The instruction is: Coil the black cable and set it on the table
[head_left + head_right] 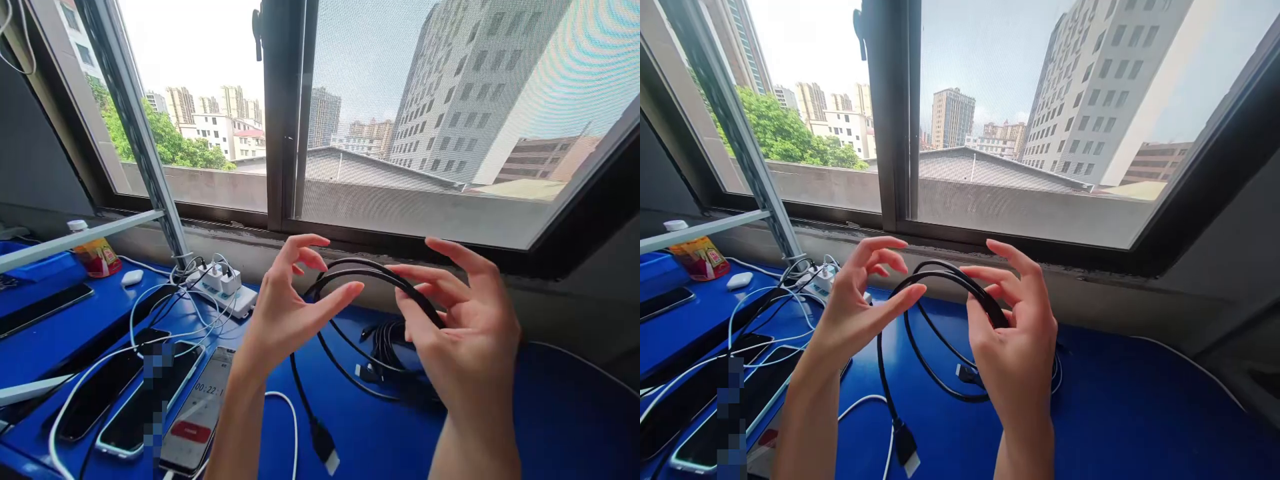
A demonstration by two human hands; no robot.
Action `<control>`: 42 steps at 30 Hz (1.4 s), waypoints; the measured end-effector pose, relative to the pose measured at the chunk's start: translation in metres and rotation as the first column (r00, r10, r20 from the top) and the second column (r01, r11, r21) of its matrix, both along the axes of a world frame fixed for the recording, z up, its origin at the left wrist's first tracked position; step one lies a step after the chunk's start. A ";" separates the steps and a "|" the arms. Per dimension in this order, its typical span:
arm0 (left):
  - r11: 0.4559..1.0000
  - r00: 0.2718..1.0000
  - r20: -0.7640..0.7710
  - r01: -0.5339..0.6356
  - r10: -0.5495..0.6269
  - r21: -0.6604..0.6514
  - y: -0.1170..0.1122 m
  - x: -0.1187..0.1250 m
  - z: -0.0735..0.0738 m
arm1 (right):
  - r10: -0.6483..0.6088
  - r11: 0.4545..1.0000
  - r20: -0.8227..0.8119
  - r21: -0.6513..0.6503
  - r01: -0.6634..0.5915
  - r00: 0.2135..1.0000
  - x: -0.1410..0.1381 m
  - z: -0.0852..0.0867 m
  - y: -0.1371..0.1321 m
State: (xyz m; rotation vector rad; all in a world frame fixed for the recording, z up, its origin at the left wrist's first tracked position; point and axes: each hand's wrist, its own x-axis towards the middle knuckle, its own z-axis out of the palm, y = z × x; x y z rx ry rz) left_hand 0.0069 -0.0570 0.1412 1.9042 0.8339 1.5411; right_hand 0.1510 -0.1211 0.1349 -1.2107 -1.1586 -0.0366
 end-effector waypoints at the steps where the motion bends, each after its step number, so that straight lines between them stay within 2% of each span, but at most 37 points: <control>1: 1.000 1.000 -0.028 0.005 -0.004 0.016 0.004 0.001 -0.001 | 0.002 0.999 -0.048 0.049 0.000 0.999 -0.002 0.001 -0.002; 3: 0.991 0.991 -0.057 0.119 -0.122 -0.055 0.016 0.005 -0.006 | 0.010 0.987 -0.119 0.163 0.009 0.993 -0.008 0.004 -0.006; 5: 0.942 0.963 0.014 0.266 -0.269 -0.203 0.029 0.012 -0.013 | 0.029 0.965 -0.161 0.261 0.014 0.986 -0.014 0.006 -0.008; 6: 0.918 0.953 0.066 0.301 -0.294 -0.257 0.035 0.016 -0.016 | 0.044 0.954 -0.174 0.300 0.010 0.984 -0.017 0.006 -0.008; 9: 0.904 0.943 0.192 0.318 -0.271 -0.287 0.045 0.029 -0.024 | 0.071 0.922 -0.193 0.388 0.010 0.979 -0.023 0.005 -0.004; 12: 0.871 0.909 0.331 0.362 -0.253 -0.330 0.046 0.038 -0.027 | 0.031 0.911 -0.152 0.412 0.035 0.988 -0.020 0.004 0.003; 14: 0.832 0.888 0.403 0.387 -0.220 -0.398 0.045 0.039 -0.026 | -0.015 0.939 -0.109 0.340 0.051 0.994 -0.012 0.002 0.008; 16: 0.821 0.893 0.413 0.368 -0.181 -0.436 0.043 0.037 -0.024 | -0.052 0.980 -0.055 0.189 0.062 0.997 -0.001 -0.001 0.012; 19: 0.887 0.930 0.356 0.238 -0.091 -0.395 0.038 0.029 -0.018 | -0.066 0.996 0.040 -0.057 0.068 0.997 0.015 -0.006 0.015; 21: 0.912 0.936 0.347 0.195 -0.062 -0.362 0.033 0.026 -0.013 | -0.071 0.988 0.103 -0.129 0.084 0.992 0.020 -0.007 0.015; 22: 0.906 0.931 0.358 0.215 -0.076 -0.366 0.030 0.026 -0.012 | -0.077 0.985 0.121 -0.143 0.094 0.990 0.020 -0.007 0.015; 24: 0.861 0.906 0.401 0.307 -0.135 -0.405 0.026 0.028 -0.010 | -0.085 0.985 0.099 -0.140 0.098 0.991 0.016 -0.005 0.013; 27: 0.796 0.872 0.452 0.405 -0.189 -0.449 0.026 0.038 -0.012 | -0.037 0.992 -0.092 -0.126 0.025 0.995 0.010 -0.001 0.009; 29: 0.765 0.874 0.448 0.416 -0.188 -0.491 0.030 0.045 -0.017 | 0.050 0.989 -0.198 -0.126 -0.076 0.979 0.009 0.001 0.006; 33: 0.691 0.908 0.365 0.398 -0.204 -0.604 0.040 0.056 -0.028 | 0.197 0.964 -0.267 -0.124 -0.236 0.943 0.011 0.002 0.000; 35: 0.677 0.931 0.287 0.363 -0.228 -0.640 0.042 0.058 -0.033 | 0.180 0.974 -0.305 -0.079 -0.213 0.935 0.010 0.003 -0.002; 38: 0.631 0.937 0.161 0.330 -0.311 -0.702 0.040 0.061 -0.038 | 0.111 0.994 -0.379 0.064 -0.094 0.919 0.003 0.006 -0.004; 42: 0.542 0.866 0.112 0.401 -0.488 -0.738 0.031 0.067 -0.043 | 0.078 0.970 -0.411 0.241 0.025 0.908 -0.013 0.007 -0.005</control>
